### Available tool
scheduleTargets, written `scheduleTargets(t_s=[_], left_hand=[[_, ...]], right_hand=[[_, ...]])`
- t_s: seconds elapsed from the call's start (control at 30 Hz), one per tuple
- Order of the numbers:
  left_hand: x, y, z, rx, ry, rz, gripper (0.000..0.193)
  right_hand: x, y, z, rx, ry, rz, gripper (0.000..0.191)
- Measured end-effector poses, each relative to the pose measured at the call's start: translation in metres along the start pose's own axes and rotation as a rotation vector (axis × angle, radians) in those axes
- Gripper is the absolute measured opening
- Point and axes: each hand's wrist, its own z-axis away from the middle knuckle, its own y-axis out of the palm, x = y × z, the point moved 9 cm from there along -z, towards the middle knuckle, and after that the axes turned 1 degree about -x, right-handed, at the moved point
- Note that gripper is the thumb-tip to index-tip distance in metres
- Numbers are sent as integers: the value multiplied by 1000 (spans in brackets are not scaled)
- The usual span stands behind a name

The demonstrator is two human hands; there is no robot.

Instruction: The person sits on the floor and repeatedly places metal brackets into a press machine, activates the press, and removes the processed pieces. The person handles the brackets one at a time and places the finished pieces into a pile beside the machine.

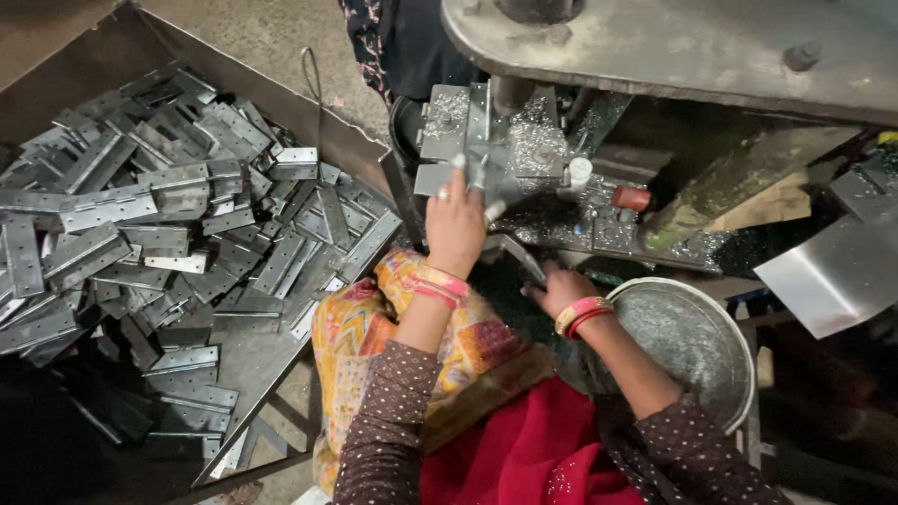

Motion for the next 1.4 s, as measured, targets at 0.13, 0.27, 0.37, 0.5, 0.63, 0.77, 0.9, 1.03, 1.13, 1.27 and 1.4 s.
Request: scheduleTargets(t_s=[0.13, 0.27, 0.37, 0.5, 0.63, 0.77, 0.9, 1.03, 1.13, 1.27, 1.4], left_hand=[[-4, -4, 14, -95, -42, -242, 60], [-24, 12, 27, 20, -3, -149, 59], [-25, 16, 15, -39, -9, -155, 50], [-11, 29, -19, -18, -36, -110, 41], [-2, 34, -32, 14, -42, -118, 36], [3, 37, -29, 56, -44, -95, 34], [6, 40, -21, 80, -47, -78, 37], [2, 46, -24, 73, 6, -186, 35], [3, 55, -36, 85, -15, -192, 27], [8, 64, -53, 123, -54, -156, 29], [8, 53, -44, -9, -65, -98, 29]], right_hand=[[0, 2, -1, 68, 33, -11, 59], [5, -2, -1, 68, 25, 7, 62], [5, -3, -1, 73, 19, 1, 62], [-2, 3, -3, 68, 20, 2, 59], [-5, 23, 4, -2, 24, -112, 57], [-11, 55, 27, -8, 141, -97, 54], [-6, 52, 22, 53, 103, -71, 70], [-13, 27, -7, 192, 93, 14, 73], [-6, 16, -15, 161, -5, 67, 71], [-13, 42, 11, 75, 153, -63, 59], [-11, 61, 27, 29, 169, -106, 66]])
